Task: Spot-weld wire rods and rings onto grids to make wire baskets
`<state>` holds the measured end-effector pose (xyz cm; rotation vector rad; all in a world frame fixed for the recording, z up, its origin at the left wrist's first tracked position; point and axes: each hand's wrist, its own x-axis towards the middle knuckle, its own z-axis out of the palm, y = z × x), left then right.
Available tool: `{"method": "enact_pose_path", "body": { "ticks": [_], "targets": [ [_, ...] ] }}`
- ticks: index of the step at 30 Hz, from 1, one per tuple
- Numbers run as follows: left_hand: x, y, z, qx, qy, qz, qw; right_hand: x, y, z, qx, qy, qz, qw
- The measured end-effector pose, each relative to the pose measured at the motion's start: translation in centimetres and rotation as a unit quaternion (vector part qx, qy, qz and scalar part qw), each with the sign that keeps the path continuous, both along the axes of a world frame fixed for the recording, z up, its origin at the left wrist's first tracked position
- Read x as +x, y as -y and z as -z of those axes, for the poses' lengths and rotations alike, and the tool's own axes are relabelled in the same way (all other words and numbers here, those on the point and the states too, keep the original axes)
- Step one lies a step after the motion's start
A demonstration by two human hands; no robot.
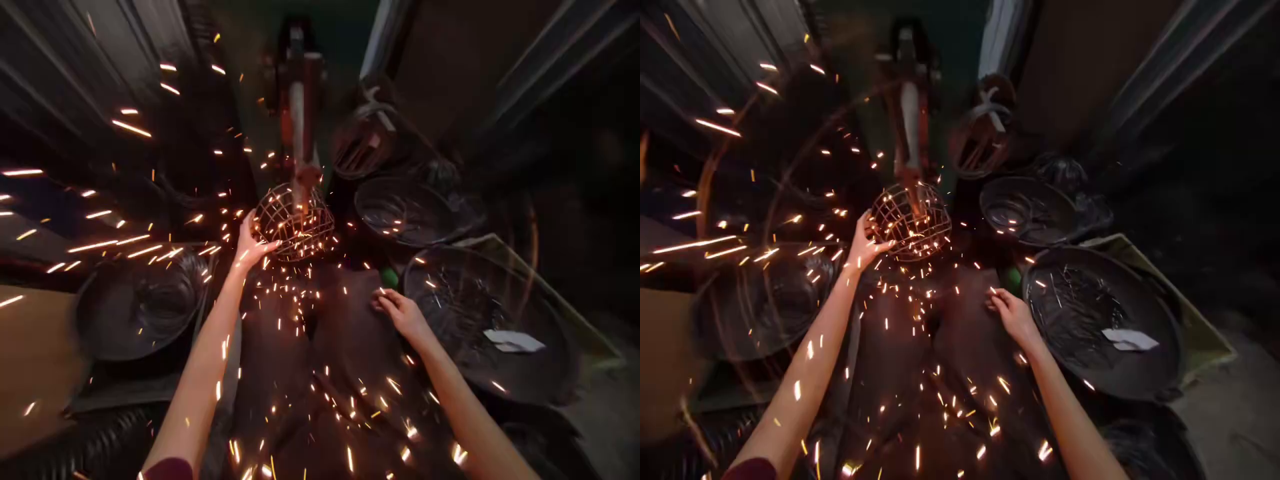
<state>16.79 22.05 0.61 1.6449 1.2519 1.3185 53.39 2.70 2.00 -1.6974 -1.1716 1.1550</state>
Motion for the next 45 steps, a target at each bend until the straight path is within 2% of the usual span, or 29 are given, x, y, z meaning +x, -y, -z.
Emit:
{"method": "enact_pose_path", "body": {
  "ticks": [4, 6, 8, 10, 13, 15, 17, 20, 23, 27, 32, 34, 36, 38, 40, 42, 45],
  "targets": [
    [0.3, 0.0, 0.6, -0.050, 0.055, 0.017, 0.997, -0.3, 0.8, 0.0, -0.014, -0.008, -0.007, 1.000],
    [0.8, 0.3, 0.7, -0.059, 0.079, -0.004, 0.995, -0.5, 1.3, 0.4, -0.027, -0.024, -0.014, 0.999],
    [1.1, 0.7, 0.4, -0.045, 0.084, -0.041, 0.995, -0.6, 1.6, 0.8, -0.042, -0.033, -0.011, 0.999],
    [1.0, 1.3, -0.3, -0.012, 0.068, -0.066, 0.995, -0.7, 1.6, 0.3, -0.041, -0.024, -0.008, 0.999],
    [-0.4, 2.8, -1.8, 0.063, 0.005, -0.062, 0.996, -1.4, 0.8, -2.7, 0.000, 0.003, -0.041, 0.999],
    [-1.5, 4.3, -2.8, 0.106, -0.054, -0.034, 0.992, -2.7, -0.1, -5.8, 0.031, 0.008, -0.076, 0.997],
    [-2.1, 5.9, -3.8, 0.126, -0.102, -0.011, 0.987, -4.5, -1.5, -9.0, 0.032, 0.008, -0.130, 0.991],
    [-1.9, 7.7, -5.4, 0.145, -0.137, -0.016, 0.980, -7.8, -4.3, -12.3, -0.034, -0.018, -0.240, 0.970],
    [-1.4, 8.3, -6.6, 0.166, -0.190, -0.031, 0.967, -10.8, -7.5, -13.7, -0.113, -0.111, -0.282, 0.946],
    [-1.3, 8.2, -6.6, 0.172, -0.224, -0.028, 0.959, -13.1, -10.4, -14.2, -0.187, -0.174, -0.273, 0.927],
    [-1.2, 8.9, -5.2, 0.144, -0.201, -0.025, 0.969, -14.8, -11.0, -14.5, -0.185, -0.155, -0.277, 0.930],
    [-0.7, 9.7, -4.7, 0.137, -0.192, -0.002, 0.972, -15.6, -11.0, -14.5, -0.160, -0.100, -0.291, 0.938],
    [0.0, 10.4, -4.5, 0.130, -0.188, 0.032, 0.973, -16.2, -11.1, -14.3, -0.118, 0.000, -0.325, 0.938],
    [0.8, 11.0, -4.6, 0.118, -0.194, 0.054, 0.972, -16.3, -11.1, -14.1, -0.063, 0.120, -0.365, 0.921],
    [1.6, 11.1, -5.0, 0.101, -0.215, 0.072, 0.969, -15.9, -10.9, -13.8, -0.024, 0.193, -0.385, 0.902],
    [2.3, 10.9, -5.4, 0.077, -0.240, 0.099, 0.962, -15.0, -10.4, -13.4, -0.023, 0.171, -0.376, 0.911],
    [3.4, 10.5, -5.5, 0.045, -0.268, 0.154, 0.950, -12.9, -9.4, -12.4, -0.101, 0.040, -0.315, 0.943]
  ]
}}
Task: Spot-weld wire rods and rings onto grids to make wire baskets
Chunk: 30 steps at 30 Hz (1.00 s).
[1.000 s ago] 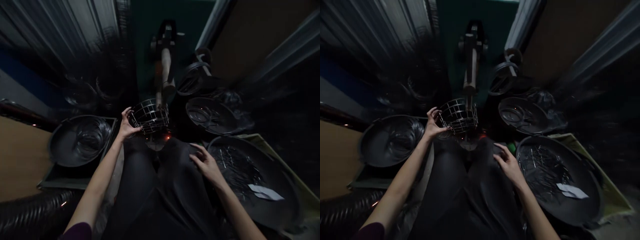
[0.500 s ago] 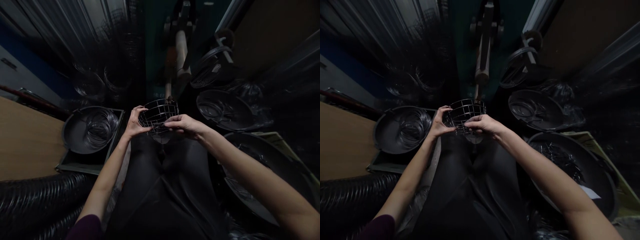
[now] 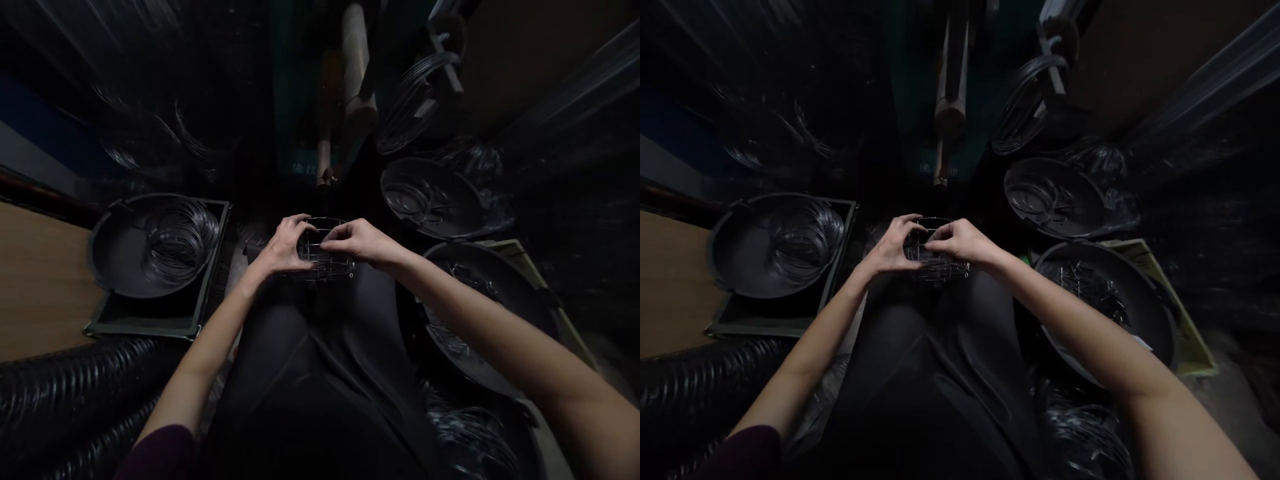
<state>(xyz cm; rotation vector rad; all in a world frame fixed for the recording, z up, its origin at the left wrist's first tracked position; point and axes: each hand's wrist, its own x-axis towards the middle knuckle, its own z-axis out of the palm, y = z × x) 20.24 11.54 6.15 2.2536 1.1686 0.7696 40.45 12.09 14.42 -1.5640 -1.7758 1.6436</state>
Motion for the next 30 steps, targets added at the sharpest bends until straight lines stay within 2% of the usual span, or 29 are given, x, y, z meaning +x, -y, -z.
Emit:
{"method": "enact_pose_path", "body": {
  "ticks": [2, 4, 5, 7, 9, 11, 14, 17, 21, 30],
  "targets": [
    [0.7, 0.0, 0.2, -0.014, -0.014, 0.018, 1.000, 1.4, 0.7, 0.9, -0.080, -0.034, 0.035, 0.996],
    [1.2, 0.3, 0.4, -0.015, -0.018, 0.018, 1.000, 2.5, 1.4, 1.8, -0.096, -0.022, 0.039, 0.994],
    [1.3, 0.4, 0.5, -0.012, -0.016, 0.014, 1.000, 2.8, 1.6, 2.2, -0.065, 0.002, 0.035, 0.997],
    [1.3, 0.4, 0.3, -0.006, -0.010, 0.008, 1.000, 3.1, 2.0, 2.7, 0.063, 0.080, 0.008, 0.995],
    [1.1, 0.1, -0.1, 0.003, -0.003, -0.004, 1.000, 2.9, 2.3, 2.9, 0.215, 0.174, -0.057, 0.959],
    [0.7, -0.4, -0.7, 0.018, 0.000, -0.020, 1.000, 2.5, 2.4, 2.7, 0.325, 0.263, -0.135, 0.898],
    [0.3, -1.5, -1.8, 0.048, 0.001, -0.034, 0.998, 2.0, 2.0, 2.4, 0.402, 0.354, -0.206, 0.819],
    [0.3, -2.5, -2.5, 0.062, 0.002, -0.046, 0.997, 2.0, 1.0, 2.4, 0.446, 0.382, -0.226, 0.777],
    [0.6, -3.7, -2.7, 0.066, 0.013, -0.056, 0.996, 2.4, -0.5, 2.7, 0.488, 0.372, -0.221, 0.758],
    [1.0, -6.3, -3.0, 0.066, 0.031, -0.053, 0.996, 2.6, -2.8, 1.3, 0.501, 0.373, -0.206, 0.754]
  ]
}}
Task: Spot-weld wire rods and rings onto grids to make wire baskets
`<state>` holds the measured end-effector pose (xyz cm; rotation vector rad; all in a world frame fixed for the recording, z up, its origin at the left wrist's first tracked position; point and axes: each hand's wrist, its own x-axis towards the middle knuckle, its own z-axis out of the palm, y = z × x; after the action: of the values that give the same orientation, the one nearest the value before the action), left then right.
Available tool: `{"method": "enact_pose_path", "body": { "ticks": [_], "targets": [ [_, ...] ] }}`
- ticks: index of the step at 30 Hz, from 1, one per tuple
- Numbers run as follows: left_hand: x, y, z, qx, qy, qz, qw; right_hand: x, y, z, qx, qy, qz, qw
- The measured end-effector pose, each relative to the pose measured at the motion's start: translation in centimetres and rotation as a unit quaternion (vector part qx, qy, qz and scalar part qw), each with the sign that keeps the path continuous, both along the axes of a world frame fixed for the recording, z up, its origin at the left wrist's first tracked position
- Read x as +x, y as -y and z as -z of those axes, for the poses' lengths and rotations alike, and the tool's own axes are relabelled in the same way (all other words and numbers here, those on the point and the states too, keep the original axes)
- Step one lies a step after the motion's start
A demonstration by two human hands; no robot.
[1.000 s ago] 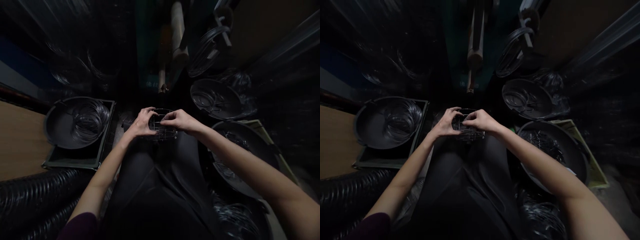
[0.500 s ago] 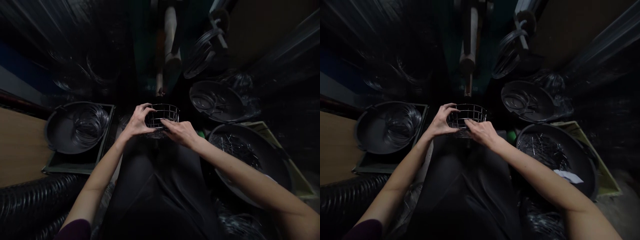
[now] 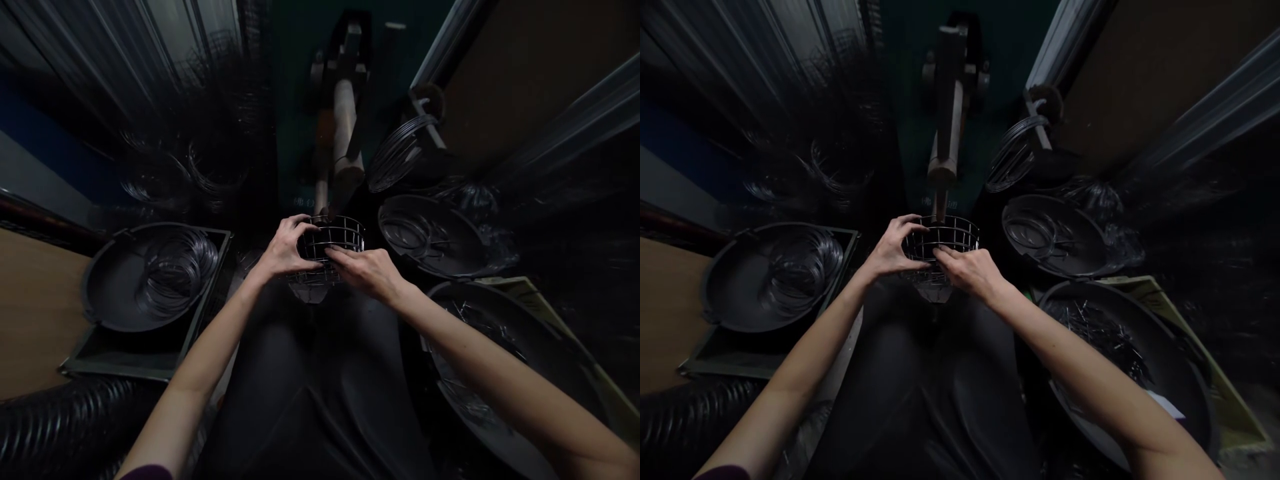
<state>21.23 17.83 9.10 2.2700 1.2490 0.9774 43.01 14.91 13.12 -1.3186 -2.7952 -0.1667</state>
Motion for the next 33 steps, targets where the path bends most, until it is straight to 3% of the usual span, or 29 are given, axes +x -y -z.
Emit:
{"method": "enact_pose_path", "body": {
  "ticks": [11, 16, 20, 25, 33],
  "targets": [
    [-0.1, -2.0, -0.4, -0.001, -0.008, -0.002, 1.000, -0.2, -1.7, -0.4, 0.009, 0.000, 0.003, 1.000],
    [-0.3, -2.5, -0.1, 0.000, -0.003, 0.003, 1.000, 0.3, -1.0, 0.7, 0.011, -0.068, 0.030, 0.997],
    [-0.2, -3.2, -0.5, -0.013, -0.002, -0.003, 1.000, 0.4, -0.9, 1.0, 0.044, -0.098, 0.094, 0.990],
    [-0.2, -4.9, -0.9, -0.022, -0.005, -0.019, 1.000, 0.2, -2.6, 1.1, 0.070, -0.160, 0.122, 0.977],
    [-0.6, -6.5, -1.4, -0.023, -0.027, 0.006, 0.999, 0.3, -4.3, 1.7, 0.031, -0.234, 0.138, 0.962]
  ]
}}
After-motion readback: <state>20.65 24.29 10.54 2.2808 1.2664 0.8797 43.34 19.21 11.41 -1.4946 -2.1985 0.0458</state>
